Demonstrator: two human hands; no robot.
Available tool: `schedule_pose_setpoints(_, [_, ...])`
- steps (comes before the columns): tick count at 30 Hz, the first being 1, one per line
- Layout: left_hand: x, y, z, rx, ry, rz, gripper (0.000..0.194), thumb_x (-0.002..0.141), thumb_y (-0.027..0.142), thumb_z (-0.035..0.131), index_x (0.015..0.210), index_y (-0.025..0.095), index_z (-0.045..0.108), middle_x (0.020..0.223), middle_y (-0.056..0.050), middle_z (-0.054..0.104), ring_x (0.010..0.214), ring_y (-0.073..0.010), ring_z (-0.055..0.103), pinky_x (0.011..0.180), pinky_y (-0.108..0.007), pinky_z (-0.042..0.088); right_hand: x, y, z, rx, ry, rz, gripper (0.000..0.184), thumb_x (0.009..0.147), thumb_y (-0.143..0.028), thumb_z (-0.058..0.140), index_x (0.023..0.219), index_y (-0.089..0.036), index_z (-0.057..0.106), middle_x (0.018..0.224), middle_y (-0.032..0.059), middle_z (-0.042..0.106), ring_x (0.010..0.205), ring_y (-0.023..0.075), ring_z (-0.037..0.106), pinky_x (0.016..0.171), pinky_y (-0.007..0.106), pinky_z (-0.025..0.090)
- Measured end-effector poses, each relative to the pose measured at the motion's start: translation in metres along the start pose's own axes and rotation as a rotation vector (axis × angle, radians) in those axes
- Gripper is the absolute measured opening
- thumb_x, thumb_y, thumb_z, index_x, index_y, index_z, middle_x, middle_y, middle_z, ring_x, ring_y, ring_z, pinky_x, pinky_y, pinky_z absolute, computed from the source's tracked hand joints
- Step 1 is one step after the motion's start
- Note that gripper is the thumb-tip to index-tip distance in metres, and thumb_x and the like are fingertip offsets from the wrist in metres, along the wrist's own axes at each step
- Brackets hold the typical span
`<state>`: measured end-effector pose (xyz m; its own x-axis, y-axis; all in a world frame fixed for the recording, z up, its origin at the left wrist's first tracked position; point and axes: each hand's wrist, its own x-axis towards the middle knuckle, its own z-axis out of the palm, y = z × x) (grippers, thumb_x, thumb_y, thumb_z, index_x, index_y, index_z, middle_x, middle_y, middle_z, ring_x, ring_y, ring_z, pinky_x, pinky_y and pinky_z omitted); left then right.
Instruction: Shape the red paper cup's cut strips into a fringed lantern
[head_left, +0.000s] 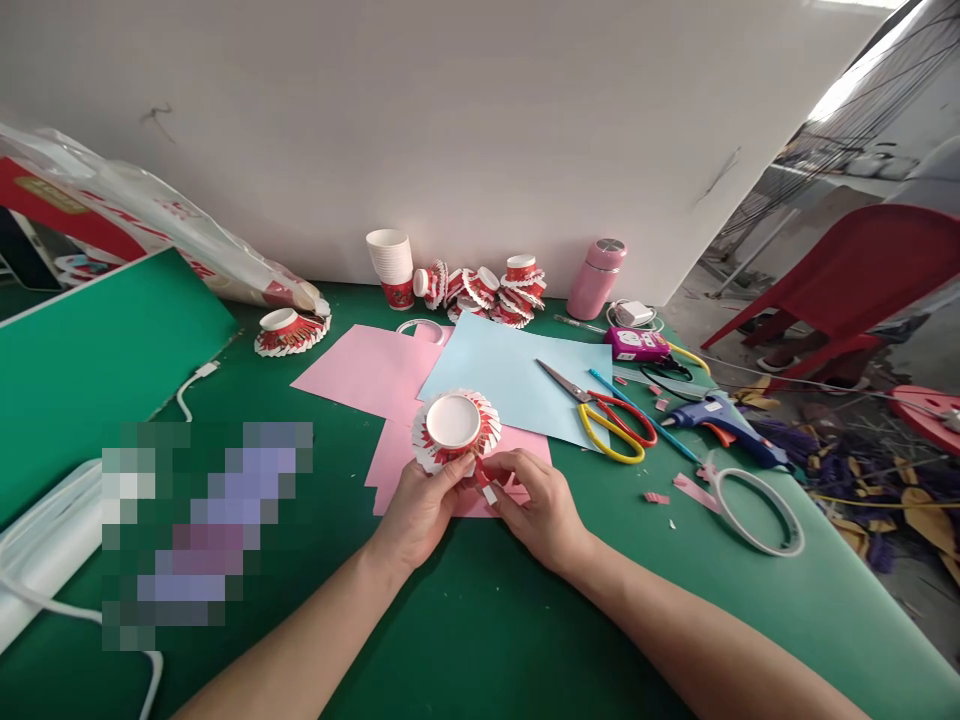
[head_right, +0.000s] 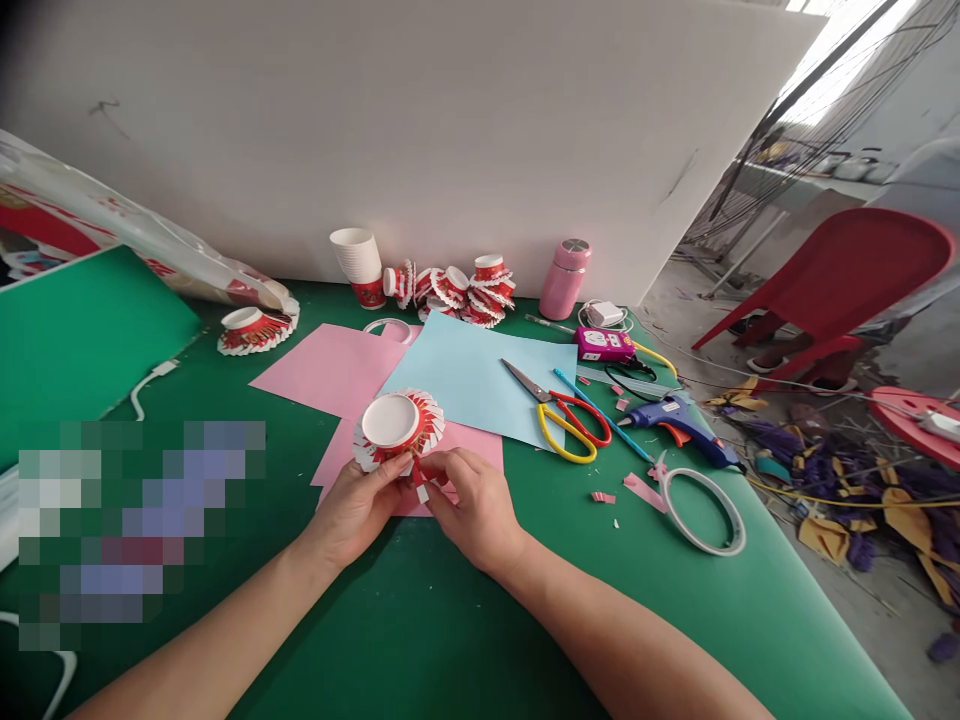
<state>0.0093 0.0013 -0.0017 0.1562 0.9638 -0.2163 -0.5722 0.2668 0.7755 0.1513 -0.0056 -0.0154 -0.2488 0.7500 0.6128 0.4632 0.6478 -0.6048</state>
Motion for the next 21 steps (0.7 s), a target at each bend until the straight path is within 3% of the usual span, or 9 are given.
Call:
schedule_pose_setpoints(14, [0.0, -0.0004, -0.0012, 0.036, 0.014, -0.017, 0.018, 0.066, 0.023, 0.075, 0.083, 0.016, 0.072, 0.082, -0.004, 0.071, 0.078, -0.0172, 0.063, 0.073, -0.03, 0.051, -0.0007, 0.001, -0.0023, -0.078, -0.003, -0.105, 0.017, 0.081, -0.011, 0.051, 0.095, -0.019, 0.058, 0.072, 0.0029, 0.066, 0.062, 0.0143, 0.059, 0.056, 0.026, 0.05])
schedule_pose_setpoints(21, [-0.0007, 0.0002, 0.0001, 0.043, 0.06, -0.013, 0.02, 0.063, 0.022, 0.076, 0.081, 0.015, 0.071, 0.083, -0.004, 0.07, 0.079, -0.0163, 0.062, 0.072, -0.027, 0.05, 0.0003, 0.0009, -0.0026, -0.155, -0.006, -0.175, 0.013, 0.084, -0.015, 0.051, 0.095, -0.019, 0.058, 0.075, 0.0037, 0.068, 0.061, 0.0149, 0.06, 0.057, 0.028, 0.048])
